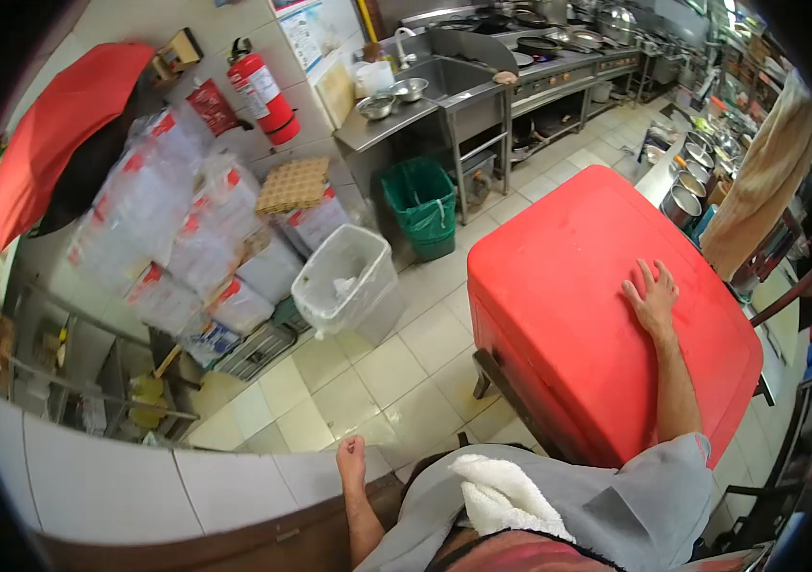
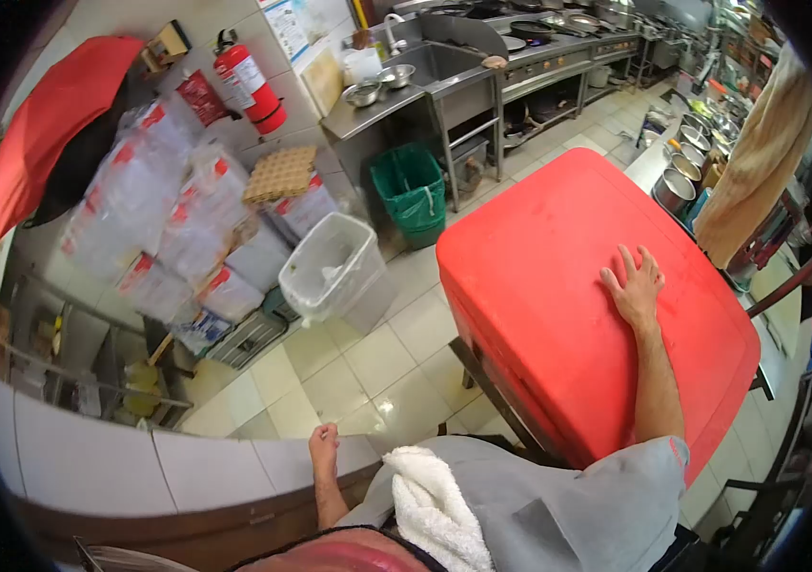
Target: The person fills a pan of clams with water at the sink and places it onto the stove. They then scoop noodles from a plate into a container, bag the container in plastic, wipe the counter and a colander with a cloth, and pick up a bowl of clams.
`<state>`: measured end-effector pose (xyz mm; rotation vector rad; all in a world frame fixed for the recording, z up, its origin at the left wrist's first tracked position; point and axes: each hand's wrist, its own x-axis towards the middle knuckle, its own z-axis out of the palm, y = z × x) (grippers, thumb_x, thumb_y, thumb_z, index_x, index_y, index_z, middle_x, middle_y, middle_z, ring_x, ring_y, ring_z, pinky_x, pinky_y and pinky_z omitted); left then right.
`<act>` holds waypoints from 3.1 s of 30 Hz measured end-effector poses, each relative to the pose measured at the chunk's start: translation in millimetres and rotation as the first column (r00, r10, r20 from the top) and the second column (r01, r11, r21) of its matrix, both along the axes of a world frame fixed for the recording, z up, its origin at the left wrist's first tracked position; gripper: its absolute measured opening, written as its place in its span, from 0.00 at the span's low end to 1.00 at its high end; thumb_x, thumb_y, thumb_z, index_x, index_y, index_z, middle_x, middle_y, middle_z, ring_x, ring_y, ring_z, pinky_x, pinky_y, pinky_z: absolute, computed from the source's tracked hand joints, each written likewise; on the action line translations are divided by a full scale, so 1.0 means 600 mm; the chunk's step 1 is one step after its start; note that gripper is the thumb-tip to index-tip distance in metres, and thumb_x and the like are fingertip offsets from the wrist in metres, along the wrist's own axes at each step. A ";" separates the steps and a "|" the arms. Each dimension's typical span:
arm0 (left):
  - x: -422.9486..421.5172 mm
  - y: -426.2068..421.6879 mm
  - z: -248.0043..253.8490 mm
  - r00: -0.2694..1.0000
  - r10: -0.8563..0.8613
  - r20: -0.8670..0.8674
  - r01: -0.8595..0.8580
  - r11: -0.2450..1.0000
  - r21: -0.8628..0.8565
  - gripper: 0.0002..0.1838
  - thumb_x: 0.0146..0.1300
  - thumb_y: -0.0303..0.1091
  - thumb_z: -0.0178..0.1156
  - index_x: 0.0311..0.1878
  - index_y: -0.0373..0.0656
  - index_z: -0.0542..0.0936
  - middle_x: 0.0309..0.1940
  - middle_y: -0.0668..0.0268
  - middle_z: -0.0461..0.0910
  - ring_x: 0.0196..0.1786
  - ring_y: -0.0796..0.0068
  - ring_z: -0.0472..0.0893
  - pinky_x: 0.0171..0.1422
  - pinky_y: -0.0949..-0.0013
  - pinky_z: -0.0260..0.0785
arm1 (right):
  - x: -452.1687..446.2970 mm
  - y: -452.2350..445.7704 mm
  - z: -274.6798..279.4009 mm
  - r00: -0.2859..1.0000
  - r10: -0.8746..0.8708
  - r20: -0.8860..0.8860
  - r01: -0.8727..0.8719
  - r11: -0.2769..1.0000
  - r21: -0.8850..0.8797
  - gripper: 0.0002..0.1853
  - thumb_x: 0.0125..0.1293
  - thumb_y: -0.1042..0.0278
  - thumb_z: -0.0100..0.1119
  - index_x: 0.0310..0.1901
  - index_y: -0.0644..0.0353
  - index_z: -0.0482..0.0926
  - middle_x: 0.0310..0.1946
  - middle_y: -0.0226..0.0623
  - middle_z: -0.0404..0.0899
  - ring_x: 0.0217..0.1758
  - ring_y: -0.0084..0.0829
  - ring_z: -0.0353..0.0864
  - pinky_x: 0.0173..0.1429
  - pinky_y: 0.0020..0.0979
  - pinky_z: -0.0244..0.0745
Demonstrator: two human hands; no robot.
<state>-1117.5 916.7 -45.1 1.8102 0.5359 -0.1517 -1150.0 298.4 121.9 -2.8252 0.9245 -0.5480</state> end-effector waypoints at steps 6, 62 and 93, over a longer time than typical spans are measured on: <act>0.272 -0.047 -0.028 0.975 -0.220 0.036 0.222 0.974 -0.055 0.15 0.58 0.42 0.61 0.40 0.40 0.77 0.30 0.70 0.75 0.30 0.82 0.70 0.33 0.78 0.64 | 0.017 -0.009 -0.020 0.974 -0.228 0.010 0.228 0.971 -0.076 0.30 0.60 0.44 0.54 0.61 0.47 0.66 0.63 0.46 0.56 0.68 0.42 0.51 0.65 0.55 0.43; 1.670 -0.816 0.187 0.908 0.371 0.192 -0.298 0.898 -0.324 0.27 0.63 0.45 0.49 0.54 0.27 0.67 0.48 0.48 0.72 0.35 0.53 0.78 0.31 0.64 0.81 | 0.961 -0.618 0.004 0.798 -0.441 0.411 0.283 0.876 0.390 0.12 0.61 0.70 0.57 0.46 0.64 0.75 0.40 0.35 0.73 0.35 0.25 0.74 0.41 0.23 0.70; 1.751 -2.171 0.290 0.772 -0.506 0.385 0.627 0.506 -0.592 0.20 0.66 0.37 0.52 0.55 0.34 0.69 0.47 0.58 0.76 0.47 0.67 0.78 0.51 0.65 0.71 | 1.147 -1.563 -0.237 0.899 -0.351 0.263 0.116 0.768 0.630 0.15 0.58 0.64 0.60 0.44 0.65 0.76 0.37 0.42 0.75 0.35 0.33 0.76 0.39 0.30 0.72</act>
